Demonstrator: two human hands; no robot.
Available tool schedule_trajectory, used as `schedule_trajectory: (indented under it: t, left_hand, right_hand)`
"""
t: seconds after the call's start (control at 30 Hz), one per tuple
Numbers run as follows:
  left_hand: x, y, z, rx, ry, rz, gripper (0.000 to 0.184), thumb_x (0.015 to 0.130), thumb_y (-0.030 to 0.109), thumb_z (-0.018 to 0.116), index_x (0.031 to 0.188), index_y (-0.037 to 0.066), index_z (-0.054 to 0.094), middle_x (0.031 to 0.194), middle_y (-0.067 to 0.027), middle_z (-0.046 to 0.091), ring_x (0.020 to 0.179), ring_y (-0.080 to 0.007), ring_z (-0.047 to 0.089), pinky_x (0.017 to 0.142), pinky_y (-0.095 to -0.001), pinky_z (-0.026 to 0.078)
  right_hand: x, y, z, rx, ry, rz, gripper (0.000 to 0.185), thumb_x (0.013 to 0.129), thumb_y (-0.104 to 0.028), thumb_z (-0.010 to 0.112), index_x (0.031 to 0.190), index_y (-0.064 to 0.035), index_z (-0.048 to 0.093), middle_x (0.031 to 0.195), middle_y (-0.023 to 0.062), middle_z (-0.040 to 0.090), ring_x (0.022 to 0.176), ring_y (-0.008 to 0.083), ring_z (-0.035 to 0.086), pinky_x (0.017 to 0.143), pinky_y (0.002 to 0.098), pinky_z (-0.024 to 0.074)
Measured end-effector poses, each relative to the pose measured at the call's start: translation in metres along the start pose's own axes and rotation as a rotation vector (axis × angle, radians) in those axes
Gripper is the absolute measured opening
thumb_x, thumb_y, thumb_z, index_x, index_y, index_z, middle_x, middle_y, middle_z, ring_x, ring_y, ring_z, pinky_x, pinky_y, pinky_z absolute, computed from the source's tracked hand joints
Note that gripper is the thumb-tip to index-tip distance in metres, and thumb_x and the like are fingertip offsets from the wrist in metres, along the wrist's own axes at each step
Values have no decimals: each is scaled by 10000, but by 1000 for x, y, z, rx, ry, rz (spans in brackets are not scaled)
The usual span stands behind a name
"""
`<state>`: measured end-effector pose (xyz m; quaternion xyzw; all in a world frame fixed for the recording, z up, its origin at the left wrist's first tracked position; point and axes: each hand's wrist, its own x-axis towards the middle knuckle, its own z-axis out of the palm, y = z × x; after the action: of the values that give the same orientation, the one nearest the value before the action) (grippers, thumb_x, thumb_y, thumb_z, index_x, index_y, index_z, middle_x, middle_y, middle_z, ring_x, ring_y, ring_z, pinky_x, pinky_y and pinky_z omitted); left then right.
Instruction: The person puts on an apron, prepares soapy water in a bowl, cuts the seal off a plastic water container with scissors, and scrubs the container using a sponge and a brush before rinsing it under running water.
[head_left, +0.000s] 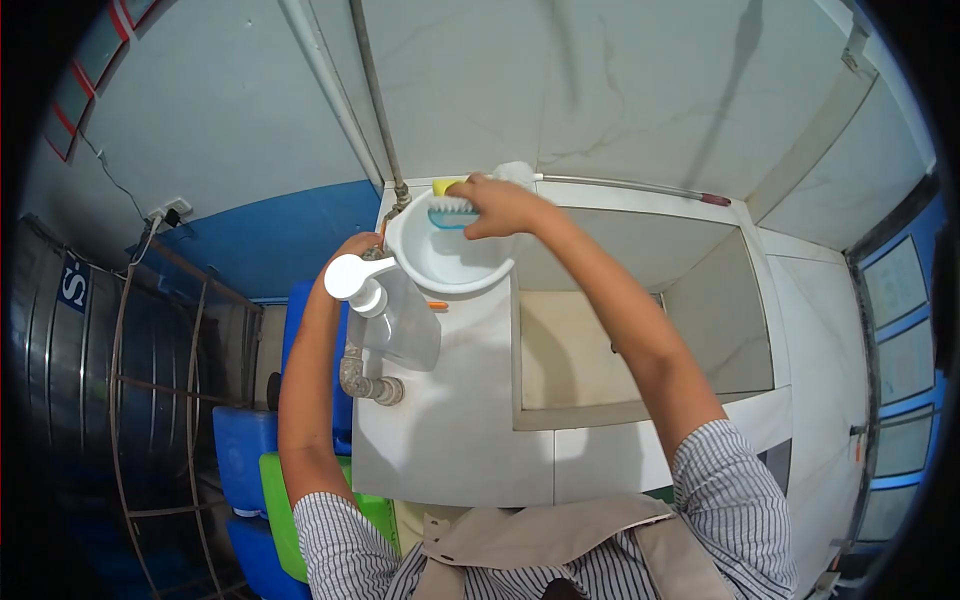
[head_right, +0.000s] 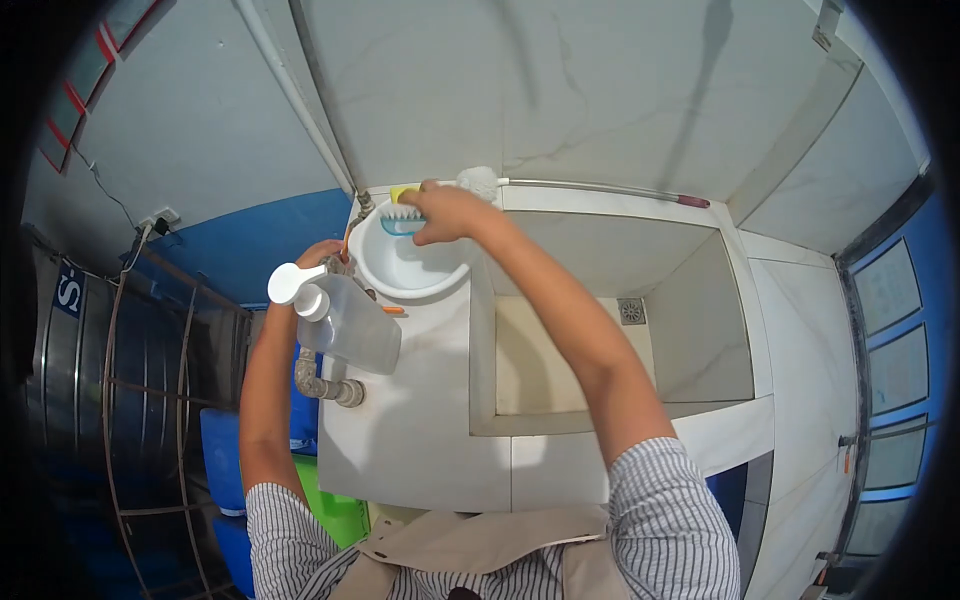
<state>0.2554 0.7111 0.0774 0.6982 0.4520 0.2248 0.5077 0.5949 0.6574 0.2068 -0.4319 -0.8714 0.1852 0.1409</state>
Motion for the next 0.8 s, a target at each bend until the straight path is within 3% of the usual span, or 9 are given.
schedule_trajectory:
  t: [0.1, 0.2, 0.33, 0.43, 0.5, 0.57, 0.6, 0.67, 0.8]
  left_hand:
    - [-14, 5, 7, 255, 56, 471, 375, 779, 151, 635, 1111, -8, 565, 1074, -159, 581, 1031, -254, 544, 938, -343, 405]
    - [-13, 14, 8, 137, 86, 207, 388, 735, 130, 673, 1090, 4, 578, 1024, -155, 599, 972, -271, 569, 900, -356, 425]
    - [-19, 35, 23, 536, 238, 704, 316, 763, 133, 661, 1047, 14, 592, 922, -119, 627, 854, -261, 600, 802, -348, 453]
    - [14, -30, -10, -86, -41, 63, 224, 813, 145, 613, 997, 19, 595, 863, -103, 635, 764, -220, 608, 722, -335, 478]
    - [8, -18, -4, -124, 45, 148, 210, 860, 220, 539, 914, 22, 586, 775, -83, 601, 657, -188, 582, 624, -308, 486]
    - [2, 20, 16, -303, -41, 80, 277, 887, 284, 487, 850, 25, 577, 712, -70, 565, 594, -169, 554, 560, -291, 486]
    - [-1, 24, 18, -444, 24, -44, 241, 912, 234, 455, 927, 22, 567, 721, -81, 574, 590, -177, 558, 580, -289, 486]
    - [3, 39, 15, -579, 96, -157, 224, 936, 185, 422, 1003, 19, 557, 730, -91, 584, 586, -184, 563, 601, -288, 486]
    - [13, 64, 19, -435, 385, -408, 231, 953, 163, 372, 1010, 18, 543, 645, -49, 492, 541, -168, 519, 511, -303, 486]
  right_hand:
    - [-72, -44, -30, 39, -170, -47, 687, 630, -190, 737, 1255, -111, 462, 1138, 160, 490, 949, 322, 563, 811, 399, 469]
    - [-134, -79, 48, -35, -355, -193, 713, 603, -254, 782, 1233, -134, 471, 1120, 161, 473, 993, 354, 540, 754, 423, 490]
    - [-153, -94, 150, -174, -83, -180, 636, 675, -322, 737, 1219, -119, 477, 1115, 159, 472, 998, 365, 538, 744, 407, 489]
    - [-141, -64, 131, 112, -163, -160, 599, 741, -381, 679, 1201, -55, 477, 1110, 182, 480, 1010, 370, 537, 742, 417, 492]
    - [-117, -5, 117, 95, 406, 19, 704, 745, -430, 679, 1219, 2, 389, 1112, 240, 500, 1005, 332, 561, 802, 416, 477]
    - [-99, 10, 66, 252, 550, 685, 749, 749, -386, 686, 1249, 29, 315, 1063, 242, 527, 913, 329, 604, 700, 407, 531]
    - [-90, 19, 72, 250, 566, 682, 749, 749, -386, 686, 1249, 29, 315, 1063, 242, 527, 913, 329, 604, 700, 407, 531]
    - [-66, 39, 84, 1277, 360, 933, 701, 754, -266, 672, 1253, 20, 271, 1038, 211, 526, 756, 296, 639, 510, 371, 549]
    - [-72, 37, 98, 1082, 621, 640, 555, 775, -117, 594, 1226, 15, 297, 1039, 221, 526, 729, 281, 649, 396, 336, 537]
